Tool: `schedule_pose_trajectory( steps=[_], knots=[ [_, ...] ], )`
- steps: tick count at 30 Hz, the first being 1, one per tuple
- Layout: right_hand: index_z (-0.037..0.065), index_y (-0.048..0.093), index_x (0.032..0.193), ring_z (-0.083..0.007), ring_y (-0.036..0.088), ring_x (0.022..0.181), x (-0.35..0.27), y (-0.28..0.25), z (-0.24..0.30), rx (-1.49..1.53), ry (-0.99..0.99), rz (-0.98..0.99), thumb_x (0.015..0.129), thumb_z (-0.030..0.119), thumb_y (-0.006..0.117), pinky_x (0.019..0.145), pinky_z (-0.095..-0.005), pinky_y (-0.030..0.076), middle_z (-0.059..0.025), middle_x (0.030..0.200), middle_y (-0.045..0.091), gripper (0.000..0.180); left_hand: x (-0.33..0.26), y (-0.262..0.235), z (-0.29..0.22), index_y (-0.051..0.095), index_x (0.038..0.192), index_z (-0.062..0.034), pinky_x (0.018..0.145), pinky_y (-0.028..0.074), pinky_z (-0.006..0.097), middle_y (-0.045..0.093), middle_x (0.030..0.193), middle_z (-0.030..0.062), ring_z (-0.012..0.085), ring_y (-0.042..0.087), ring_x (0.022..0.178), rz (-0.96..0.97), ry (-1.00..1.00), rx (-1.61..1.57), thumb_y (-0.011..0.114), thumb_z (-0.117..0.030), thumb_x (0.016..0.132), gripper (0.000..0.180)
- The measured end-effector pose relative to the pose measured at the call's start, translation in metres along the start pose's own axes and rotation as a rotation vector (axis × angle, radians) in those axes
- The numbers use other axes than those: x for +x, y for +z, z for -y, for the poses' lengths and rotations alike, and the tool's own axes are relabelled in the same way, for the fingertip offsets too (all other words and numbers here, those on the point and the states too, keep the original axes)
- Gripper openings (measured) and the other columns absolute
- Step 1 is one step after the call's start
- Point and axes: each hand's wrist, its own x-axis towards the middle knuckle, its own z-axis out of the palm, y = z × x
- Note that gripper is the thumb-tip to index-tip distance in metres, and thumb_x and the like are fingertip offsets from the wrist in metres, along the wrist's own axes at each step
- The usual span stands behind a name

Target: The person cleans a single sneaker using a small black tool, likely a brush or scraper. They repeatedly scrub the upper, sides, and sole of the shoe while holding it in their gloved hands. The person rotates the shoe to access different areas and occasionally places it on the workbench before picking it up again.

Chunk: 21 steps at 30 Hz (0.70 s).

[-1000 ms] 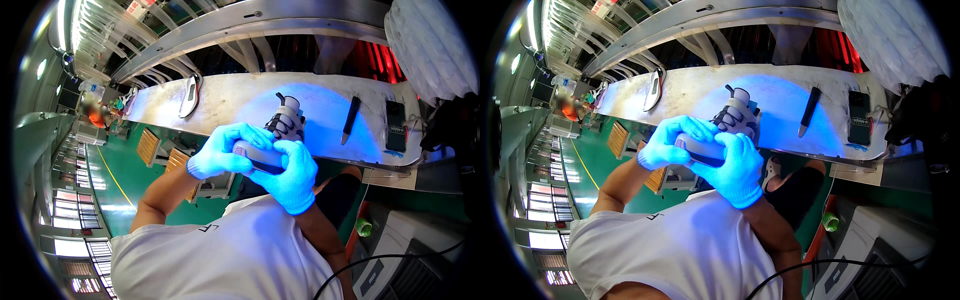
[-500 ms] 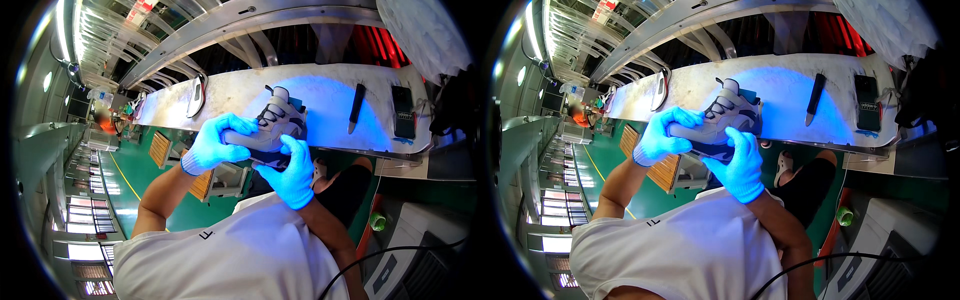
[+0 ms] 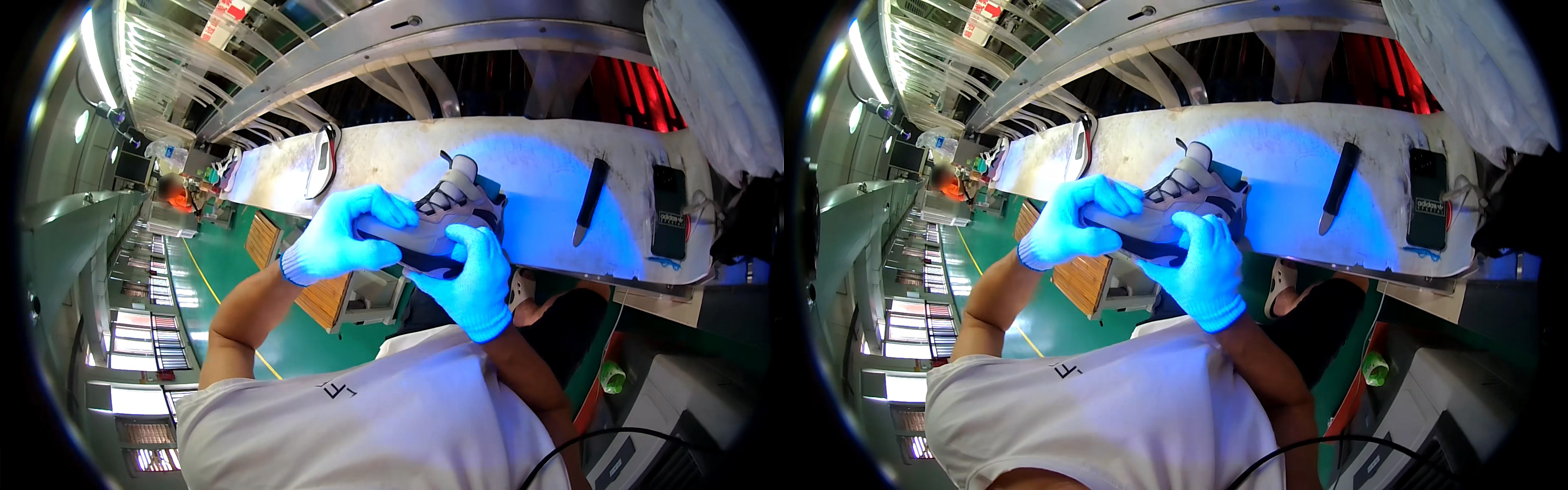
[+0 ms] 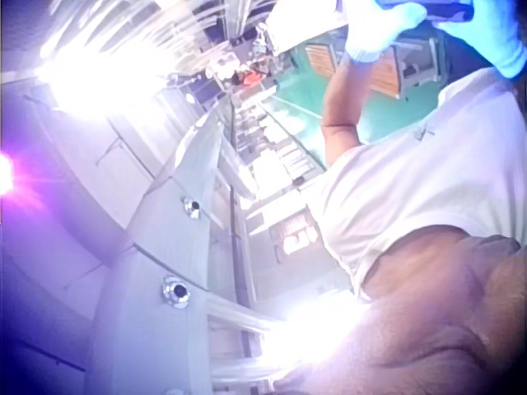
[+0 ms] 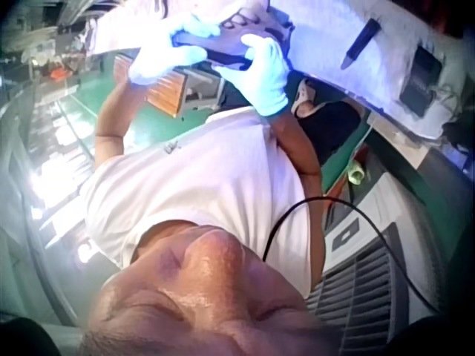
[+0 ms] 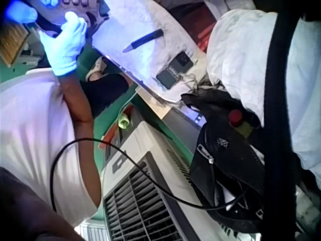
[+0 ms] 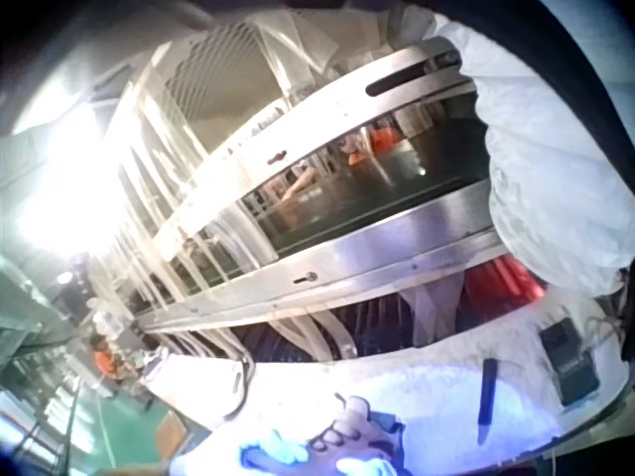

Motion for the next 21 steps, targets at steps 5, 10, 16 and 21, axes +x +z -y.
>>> schedule_pose_trajectory(
  steps=[5, 10, 16, 21],
  knots=[
    [0.007, 0.063, 0.132, -0.0297, 0.073, 0.094, 0.019, 0.003, -0.01, 0.004, 0.033, -0.02, 0.068, 0.041, 0.108, 0.077, -0.0432, 0.062, -0.0122, 0.114, 0.07, 0.086, 0.024, 0.002, -0.022, 0.077, 0.119, -0.0008, 0.1, 0.062, 0.037, 0.08, 0.123, 0.0134, 0.0219, 0.078, 0.111, -0.017, -0.01, 0.33, 0.102, -0.02, 0.076, 0.053],
    [0.007, 0.061, 0.144, -0.0285, 0.072, 0.093, 0.008, -0.003, -0.003, -0.014, 0.084, -0.183, 0.068, 0.043, 0.108, 0.077, -0.0429, 0.061, -0.0122, 0.113, 0.069, 0.097, 0.045, 0.003, -0.036, 0.078, 0.118, -0.0002, 0.095, 0.063, 0.035, 0.081, 0.119, 0.0137, 0.0195, 0.078, 0.105, 0.001, -0.051, 0.495, 0.104, -0.026, 0.075, 0.056],
    [0.004, 0.057, 0.151, -0.0285, 0.073, 0.092, -0.02, -0.01, -0.019, 0.132, 0.154, -0.091, 0.075, 0.036, 0.105, 0.076, -0.0427, 0.062, -0.0134, 0.111, 0.069, 0.096, 0.047, 0.0, -0.028, 0.078, 0.115, -0.0004, 0.095, 0.063, 0.036, 0.081, 0.118, 0.014, 0.02, 0.077, 0.109, 0.02, 0.037, 0.416, 0.106, -0.027, 0.073, 0.057],
    [0.004, 0.062, 0.145, -0.0261, 0.074, 0.091, -0.012, -0.005, -0.029, 0.246, 0.153, -0.089, 0.074, 0.026, 0.106, 0.078, -0.0391, 0.064, -0.0137, 0.108, 0.072, 0.086, 0.049, -0.014, -0.017, 0.077, 0.106, -0.0019, 0.096, 0.062, 0.039, 0.08, 0.117, 0.0164, 0.028, 0.079, 0.11, 0.076, 0.166, 0.46, 0.107, -0.027, 0.071, 0.052]
  ],
)
